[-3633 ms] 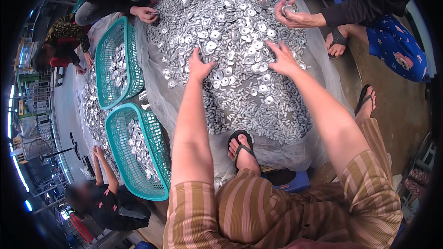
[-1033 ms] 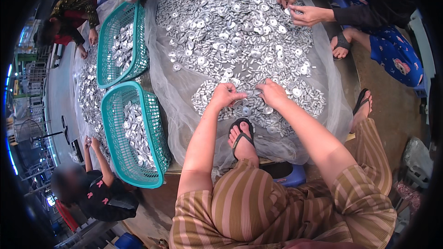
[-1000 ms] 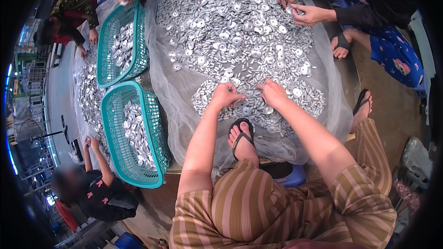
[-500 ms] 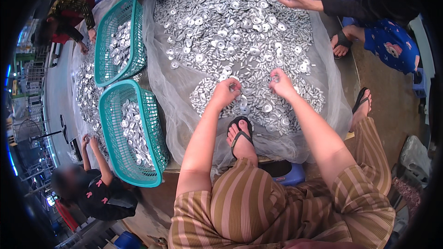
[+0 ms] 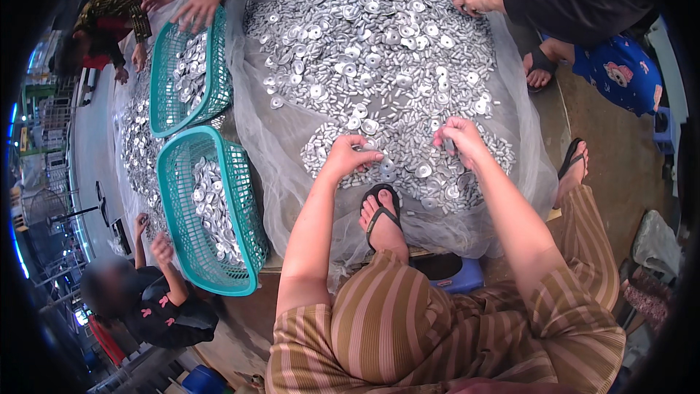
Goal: The person sorts through a large pile of small silver-colored metal pieces on a sheet on the floor, picking them up by hand and placing them into green plastic baskets.
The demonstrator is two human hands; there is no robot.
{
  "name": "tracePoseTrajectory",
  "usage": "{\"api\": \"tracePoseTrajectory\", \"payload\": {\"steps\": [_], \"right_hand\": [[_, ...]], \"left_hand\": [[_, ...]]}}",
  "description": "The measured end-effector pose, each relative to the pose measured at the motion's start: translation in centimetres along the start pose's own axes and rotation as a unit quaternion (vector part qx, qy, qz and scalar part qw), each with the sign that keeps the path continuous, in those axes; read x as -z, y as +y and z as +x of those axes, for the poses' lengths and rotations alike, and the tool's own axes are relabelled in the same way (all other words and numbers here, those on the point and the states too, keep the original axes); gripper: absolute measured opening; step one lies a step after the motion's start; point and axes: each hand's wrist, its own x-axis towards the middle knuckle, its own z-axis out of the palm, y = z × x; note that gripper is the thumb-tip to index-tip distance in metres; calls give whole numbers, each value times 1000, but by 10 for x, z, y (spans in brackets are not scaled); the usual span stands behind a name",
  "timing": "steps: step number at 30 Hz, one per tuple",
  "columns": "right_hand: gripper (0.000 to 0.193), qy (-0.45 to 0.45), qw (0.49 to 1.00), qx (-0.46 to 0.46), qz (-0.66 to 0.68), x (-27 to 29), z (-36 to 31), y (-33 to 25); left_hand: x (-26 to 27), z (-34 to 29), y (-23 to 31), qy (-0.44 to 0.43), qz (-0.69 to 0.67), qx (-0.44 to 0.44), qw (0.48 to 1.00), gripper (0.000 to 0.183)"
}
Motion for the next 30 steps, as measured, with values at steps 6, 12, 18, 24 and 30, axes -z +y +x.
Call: {"api": "tracePoseTrajectory", "payload": {"steps": [6, 12, 18, 24, 30], "right_hand": [[21, -25, 865, 201, -459, -23, -39, 22], [28, 9, 845, 279, -456, -14, -32, 44], [6, -71, 991, -45, 105, 1, -28, 2], [8, -57, 995, 48, 60, -44, -35, 16], [30, 54, 880, 388, -268, -97, -65, 18]], "left_hand": [[-38, -20, -20, 158, 278, -166, 933, 42], [-44, -12, -32, 140, 313, -243, 907, 42], [-16, -24, -15, -84, -348, 20, 933, 20], [-46, -21, -11, -135, -414, 37, 899, 52], [-82, -26, -8, -20, -586, 78, 806, 50]]}}
